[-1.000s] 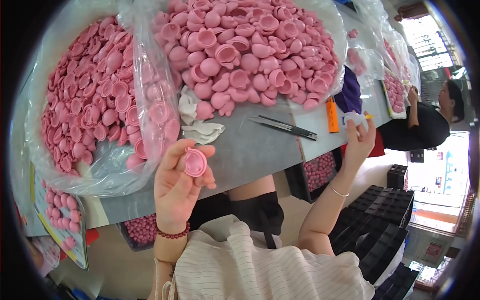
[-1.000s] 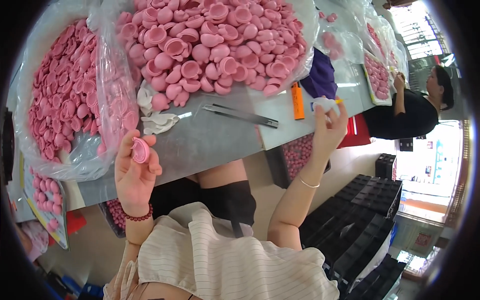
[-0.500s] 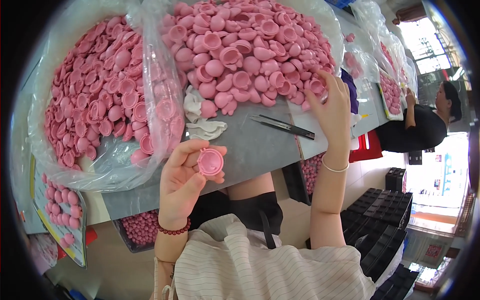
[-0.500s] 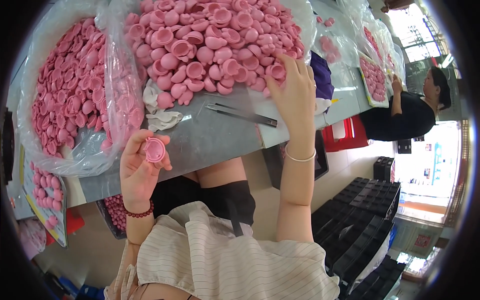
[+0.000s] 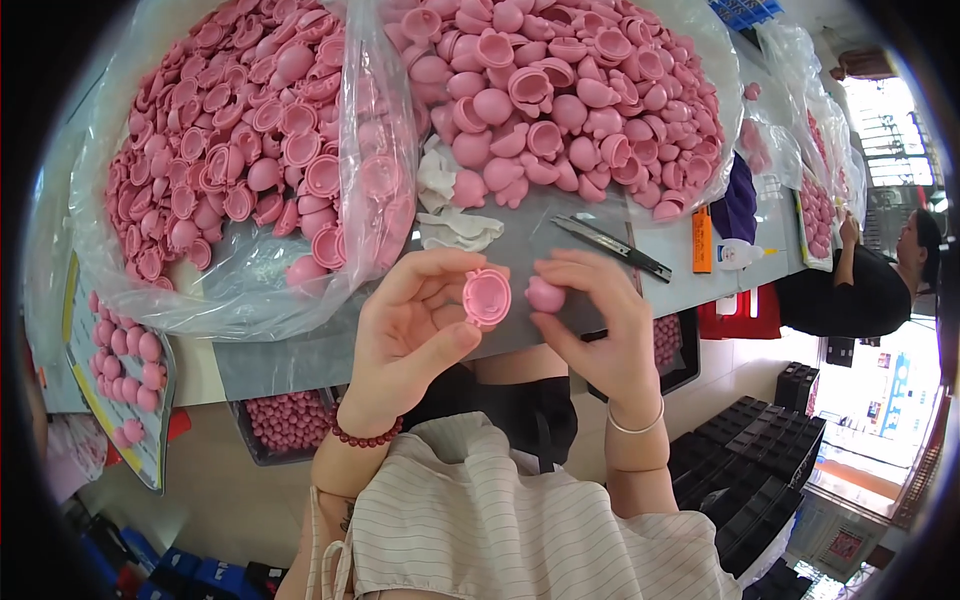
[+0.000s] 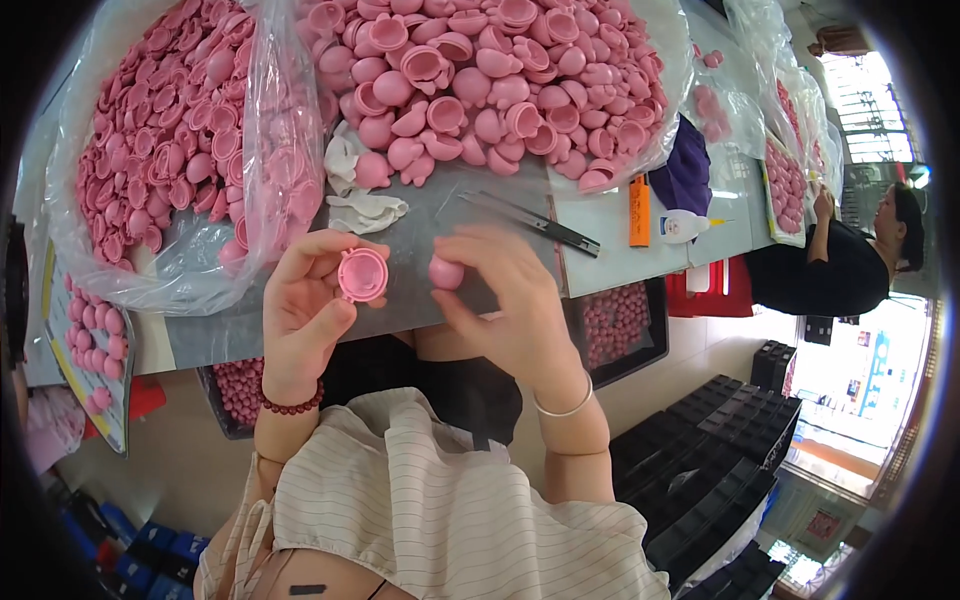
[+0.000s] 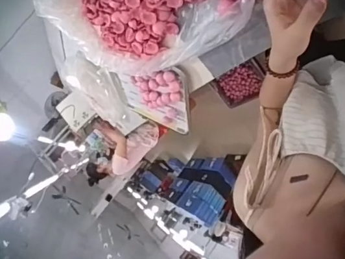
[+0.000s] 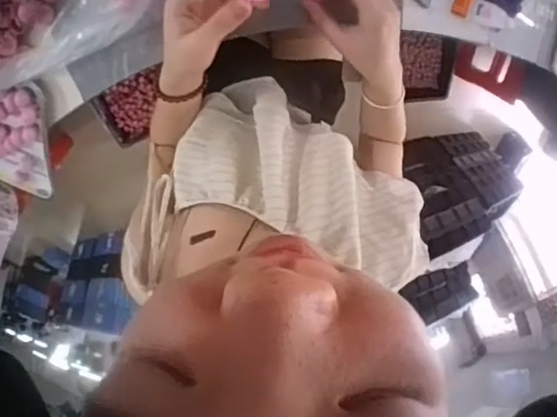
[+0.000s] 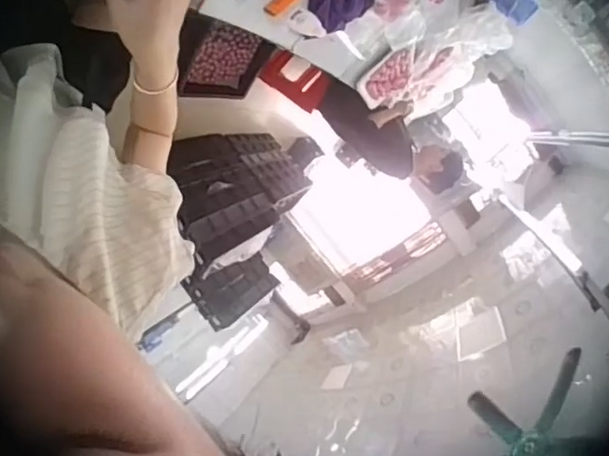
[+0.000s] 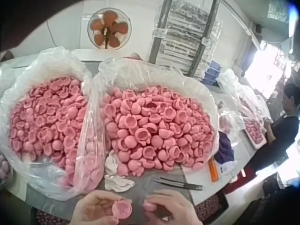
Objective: Assembling two pink plastic halves together using glue to form a sphere.
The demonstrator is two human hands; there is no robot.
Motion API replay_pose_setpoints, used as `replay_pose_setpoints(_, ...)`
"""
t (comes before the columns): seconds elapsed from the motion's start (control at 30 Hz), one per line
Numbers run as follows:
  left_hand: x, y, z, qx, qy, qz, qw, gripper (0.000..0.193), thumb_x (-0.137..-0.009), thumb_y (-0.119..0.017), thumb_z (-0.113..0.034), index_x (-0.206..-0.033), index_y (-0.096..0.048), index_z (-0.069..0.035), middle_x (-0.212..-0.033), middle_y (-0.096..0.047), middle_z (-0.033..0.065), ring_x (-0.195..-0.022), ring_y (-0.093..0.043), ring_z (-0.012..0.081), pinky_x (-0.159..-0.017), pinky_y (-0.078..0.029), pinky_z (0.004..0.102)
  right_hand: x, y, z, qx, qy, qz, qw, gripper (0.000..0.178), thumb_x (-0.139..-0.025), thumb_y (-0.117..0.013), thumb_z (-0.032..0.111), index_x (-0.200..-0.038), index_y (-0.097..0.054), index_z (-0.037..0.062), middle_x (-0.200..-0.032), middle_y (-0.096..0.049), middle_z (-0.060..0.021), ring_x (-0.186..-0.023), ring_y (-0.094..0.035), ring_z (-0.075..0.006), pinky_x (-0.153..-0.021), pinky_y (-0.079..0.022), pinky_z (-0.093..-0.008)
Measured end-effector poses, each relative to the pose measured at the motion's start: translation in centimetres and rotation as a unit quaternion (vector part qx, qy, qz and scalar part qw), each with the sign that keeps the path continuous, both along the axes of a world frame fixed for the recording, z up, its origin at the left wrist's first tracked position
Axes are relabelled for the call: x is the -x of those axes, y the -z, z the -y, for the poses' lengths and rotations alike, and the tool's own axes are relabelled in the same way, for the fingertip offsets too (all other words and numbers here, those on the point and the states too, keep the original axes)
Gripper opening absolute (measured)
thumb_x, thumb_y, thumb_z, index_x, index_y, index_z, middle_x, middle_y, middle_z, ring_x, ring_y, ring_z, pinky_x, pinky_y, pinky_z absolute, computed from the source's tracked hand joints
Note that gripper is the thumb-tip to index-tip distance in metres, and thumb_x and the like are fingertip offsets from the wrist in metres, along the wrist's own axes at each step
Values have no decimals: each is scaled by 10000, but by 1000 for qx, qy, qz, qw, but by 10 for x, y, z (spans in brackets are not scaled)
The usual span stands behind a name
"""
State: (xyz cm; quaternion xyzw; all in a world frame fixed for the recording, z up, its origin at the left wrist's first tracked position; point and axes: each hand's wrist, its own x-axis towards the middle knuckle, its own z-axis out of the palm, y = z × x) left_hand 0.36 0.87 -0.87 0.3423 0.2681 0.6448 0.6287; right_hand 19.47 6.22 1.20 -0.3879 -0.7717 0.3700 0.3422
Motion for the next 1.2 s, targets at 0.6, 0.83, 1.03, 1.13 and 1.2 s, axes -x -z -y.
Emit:
replay_pose_setpoints(0.6, -4, -5, 0, 8, 31, -108, 994, 373, -750, -610, 74, -1109, -512, 48, -1014, -567, 89, -855, -576, 116, -778, -478, 242, 9, 5, 2, -123, -32, -73, 989, 346, -596, -733, 26, -910, -601, -36, -899, -600, -133, -824, -550, -216, -716, -441, -279)
replay_pose_setpoints(0.83, -6, -4, -1, -9, 23, -138, 990, 367, -746, -597, 90, -1103, -515, 59, -1023, -569, 106, -874, -590, 139, -786, -484, 249, 12, 14, 3, -104, -15, -92, 990, 371, -583, -740, 56, -934, -622, 27, -903, -623, -94, -807, -569, -232, -711, -454, -295)
replay_pose_setpoints(1.03, -7, -2, -1, -26, -5, -145, 989, 378, -728, -624, 79, -1093, -534, 45, -1070, -552, 114, -918, -579, 149, -802, -483, 258, 12, 10, 6, -182, -14, -37, 982, 328, -612, -744, 61, -905, -611, -4, -814, -580, -94, -734, -535, -197, -642, -435, -273)
replay_pose_setpoints(1.13, -5, -1, -1, -45, 0, -162, 986, 420, -669, -690, 63, -1060, -537, 62, -1089, -555, 155, -957, -554, 171, -835, -468, 284, 20, 8, 15, -237, 6, -29, 971, 304, -602, -742, 45, -876, -615, 11, -743, -561, -73, -663, -514, -182, -594, -422, -272)
replay_pose_setpoints(1.2, -4, 1, -1, -39, 0, -160, 986, 445, -651, -706, 55, -1064, -540, 60, -1078, -564, 153, -952, -558, 173, -842, -461, 286, 22, 6, 20, -281, -11, -13, 959, 279, -596, -711, -11, -855, -613, 24, -705, -563, -69, -628, -512, -187, -568, -420, -280)
